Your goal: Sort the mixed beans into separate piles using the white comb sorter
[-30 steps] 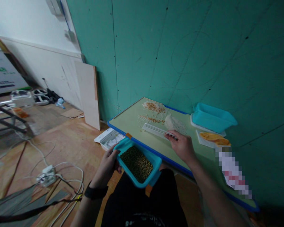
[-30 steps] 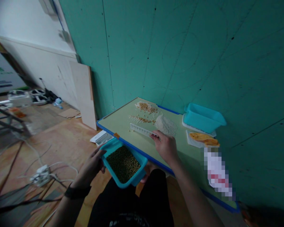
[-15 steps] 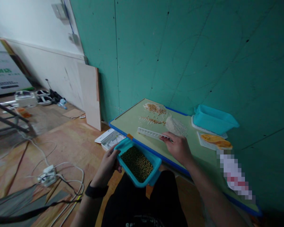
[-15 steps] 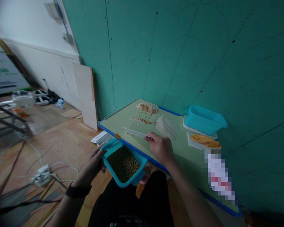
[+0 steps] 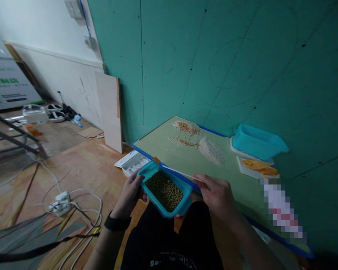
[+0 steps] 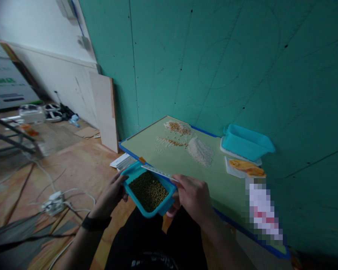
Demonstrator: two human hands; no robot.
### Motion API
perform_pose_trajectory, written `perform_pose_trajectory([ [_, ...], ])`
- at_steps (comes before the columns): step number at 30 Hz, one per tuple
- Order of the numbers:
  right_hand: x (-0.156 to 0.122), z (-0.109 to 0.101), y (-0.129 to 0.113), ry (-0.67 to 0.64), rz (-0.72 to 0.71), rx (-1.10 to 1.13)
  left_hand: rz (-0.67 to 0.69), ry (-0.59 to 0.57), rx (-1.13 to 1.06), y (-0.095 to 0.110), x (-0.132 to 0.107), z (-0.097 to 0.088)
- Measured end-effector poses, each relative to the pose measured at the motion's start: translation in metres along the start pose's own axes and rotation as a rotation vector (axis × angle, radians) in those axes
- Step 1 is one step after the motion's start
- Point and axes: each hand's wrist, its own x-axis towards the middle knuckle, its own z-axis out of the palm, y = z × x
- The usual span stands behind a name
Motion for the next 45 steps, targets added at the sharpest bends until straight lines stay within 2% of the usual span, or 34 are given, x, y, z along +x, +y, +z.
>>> perform_pose_trajectory([
  [6,0.001,0.014,-0.004,0.004,-0.071,-0.046,-0.002,0.008,0.000,-0.003,0.002,0.000],
  [9,0.015,0.031,-0.011,-0.059,-0.161,-0.078,-0.009,0.025,-0.005,-0.012,0.005,-0.001],
  [12,0.038,0.056,-0.025,-0.157,-0.204,-0.199,-0.029,0.036,0.018,-0.022,0.004,0.000],
  [16,0.076,0.094,-0.051,-0.290,-0.151,-0.412,-0.069,0.030,0.071,-0.028,-0.004,0.006],
  [18,0.095,0.109,-0.064,-0.339,-0.133,-0.431,-0.086,0.032,0.095,-0.029,-0.008,0.010],
  [23,0.129,0.127,-0.075,-0.401,-0.030,-0.395,-0.141,0.023,0.112,-0.038,-0.014,0.012],
  [27,0.137,0.134,-0.067,-0.403,0.008,-0.377,-0.155,0.023,0.109,-0.047,-0.013,0.009],
  [32,0.133,0.136,-0.060,-0.384,0.040,-0.380,-0.168,0.028,0.113,-0.052,-0.013,0.005],
  [37,0.125,0.120,-0.057,-0.360,0.130,-0.383,-0.155,0.008,0.087,-0.050,-0.014,0.005],
  [45,0.106,0.090,-0.053,-0.348,0.192,-0.421,-0.173,0.002,0.107,-0.050,-0.016,0.003],
])
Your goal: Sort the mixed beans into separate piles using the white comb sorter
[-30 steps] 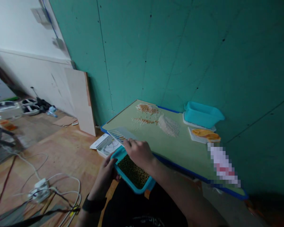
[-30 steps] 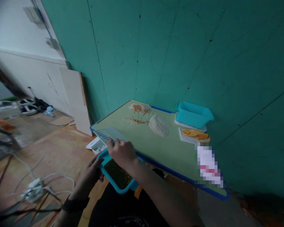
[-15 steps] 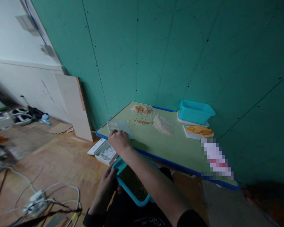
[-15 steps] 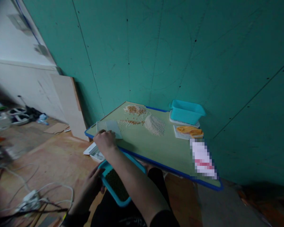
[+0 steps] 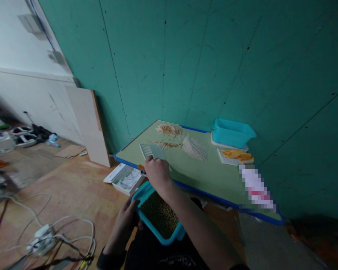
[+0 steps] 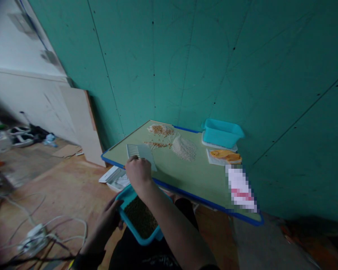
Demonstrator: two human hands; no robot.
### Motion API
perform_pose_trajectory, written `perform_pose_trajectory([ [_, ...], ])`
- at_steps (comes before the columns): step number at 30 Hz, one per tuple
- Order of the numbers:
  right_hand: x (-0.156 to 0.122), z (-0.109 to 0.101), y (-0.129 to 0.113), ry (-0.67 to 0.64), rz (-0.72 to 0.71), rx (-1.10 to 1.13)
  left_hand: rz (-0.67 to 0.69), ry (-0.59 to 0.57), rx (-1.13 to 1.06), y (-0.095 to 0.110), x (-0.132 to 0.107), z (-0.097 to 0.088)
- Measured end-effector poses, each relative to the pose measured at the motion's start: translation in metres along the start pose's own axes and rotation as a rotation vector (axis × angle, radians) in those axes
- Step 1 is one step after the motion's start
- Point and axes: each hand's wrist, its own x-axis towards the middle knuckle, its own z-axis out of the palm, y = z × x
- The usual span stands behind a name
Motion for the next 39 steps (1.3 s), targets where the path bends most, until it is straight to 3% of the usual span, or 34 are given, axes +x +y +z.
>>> perform_pose_trajectory([
  [6,-0.025,-0.015,0.026,-0.027,0.053,-0.030,0.033,0.002,-0.021,-0.001,-0.004,-0.001],
  [24,-0.101,-0.036,0.136,-0.043,0.327,-0.258,0.009,0.015,0.041,-0.001,-0.005,-0.007],
  [32,-0.086,-0.045,0.145,0.074,0.450,-0.166,0.004,-0.020,0.044,-0.011,-0.001,-0.003],
  [39,-0.041,-0.045,0.151,0.163,0.510,-0.057,0.036,-0.004,0.020,-0.005,-0.011,0.008],
])
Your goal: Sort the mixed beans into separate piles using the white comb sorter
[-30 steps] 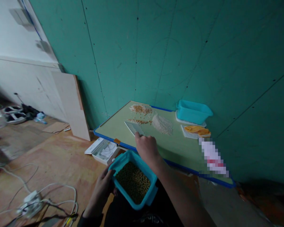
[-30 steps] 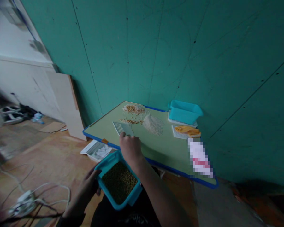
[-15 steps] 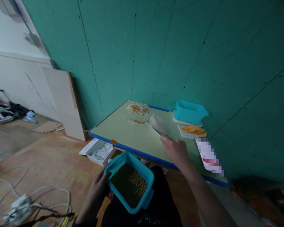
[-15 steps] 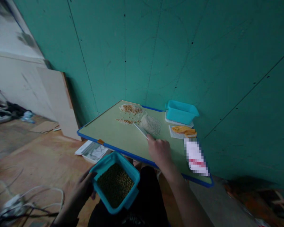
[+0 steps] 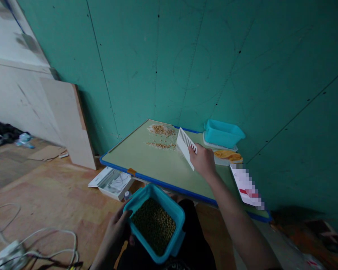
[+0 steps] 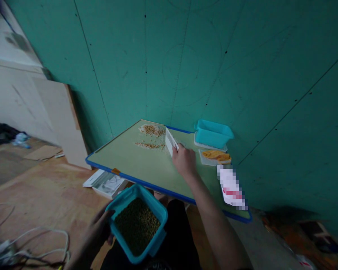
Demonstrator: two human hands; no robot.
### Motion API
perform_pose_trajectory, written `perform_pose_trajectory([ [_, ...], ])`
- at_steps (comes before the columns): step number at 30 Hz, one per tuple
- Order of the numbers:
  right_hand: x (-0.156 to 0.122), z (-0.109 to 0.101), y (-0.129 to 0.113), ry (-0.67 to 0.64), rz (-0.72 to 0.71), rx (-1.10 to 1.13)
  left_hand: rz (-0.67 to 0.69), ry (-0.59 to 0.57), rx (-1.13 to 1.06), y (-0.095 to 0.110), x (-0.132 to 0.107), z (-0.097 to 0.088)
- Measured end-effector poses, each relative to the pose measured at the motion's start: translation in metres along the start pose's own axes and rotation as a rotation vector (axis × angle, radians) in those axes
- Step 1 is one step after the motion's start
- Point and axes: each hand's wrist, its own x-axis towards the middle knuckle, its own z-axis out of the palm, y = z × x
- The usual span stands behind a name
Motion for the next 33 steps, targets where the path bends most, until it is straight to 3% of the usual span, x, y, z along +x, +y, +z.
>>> perform_pose_trajectory([
  [6,0.023,0.016,-0.004,-0.024,0.024,0.030,-0.001,-0.039,-0.023,-0.003,0.002,-0.003],
  [25,0.030,0.020,-0.010,-0.076,-0.047,0.129,0.010,-0.089,-0.105,-0.020,0.015,-0.015],
  [33,0.031,0.024,-0.013,-0.069,-0.070,0.238,-0.003,-0.047,-0.096,-0.020,0.016,-0.015],
])
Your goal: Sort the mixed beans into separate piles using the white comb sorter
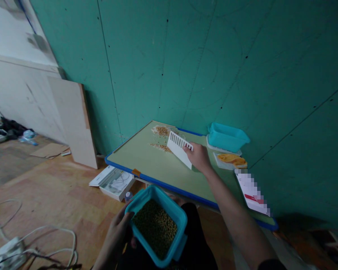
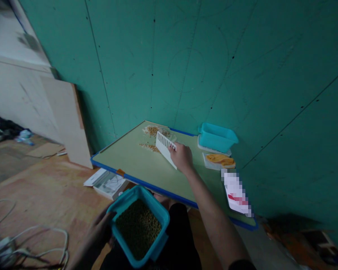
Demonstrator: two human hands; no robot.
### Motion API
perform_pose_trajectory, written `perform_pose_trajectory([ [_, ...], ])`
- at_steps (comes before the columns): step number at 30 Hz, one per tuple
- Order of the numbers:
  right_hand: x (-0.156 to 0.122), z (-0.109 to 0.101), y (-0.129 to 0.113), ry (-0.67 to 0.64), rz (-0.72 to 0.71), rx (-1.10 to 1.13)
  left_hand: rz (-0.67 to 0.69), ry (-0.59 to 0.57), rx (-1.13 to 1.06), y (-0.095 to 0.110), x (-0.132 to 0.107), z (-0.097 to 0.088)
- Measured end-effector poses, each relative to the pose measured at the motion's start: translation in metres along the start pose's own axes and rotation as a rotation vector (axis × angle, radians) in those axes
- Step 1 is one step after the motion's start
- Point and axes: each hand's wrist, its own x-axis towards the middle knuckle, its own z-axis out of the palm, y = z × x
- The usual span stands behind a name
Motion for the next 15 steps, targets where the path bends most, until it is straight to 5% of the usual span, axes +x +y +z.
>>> perform_pose_trajectory([
  [6,0.012,0.011,0.013,0.042,0.012,0.117,0.017,0.032,0.003,0.006,-0.005,0.004],
  [15,0.082,0.043,0.016,0.117,0.012,0.319,0.023,0.062,0.027,0.017,-0.010,0.005],
])
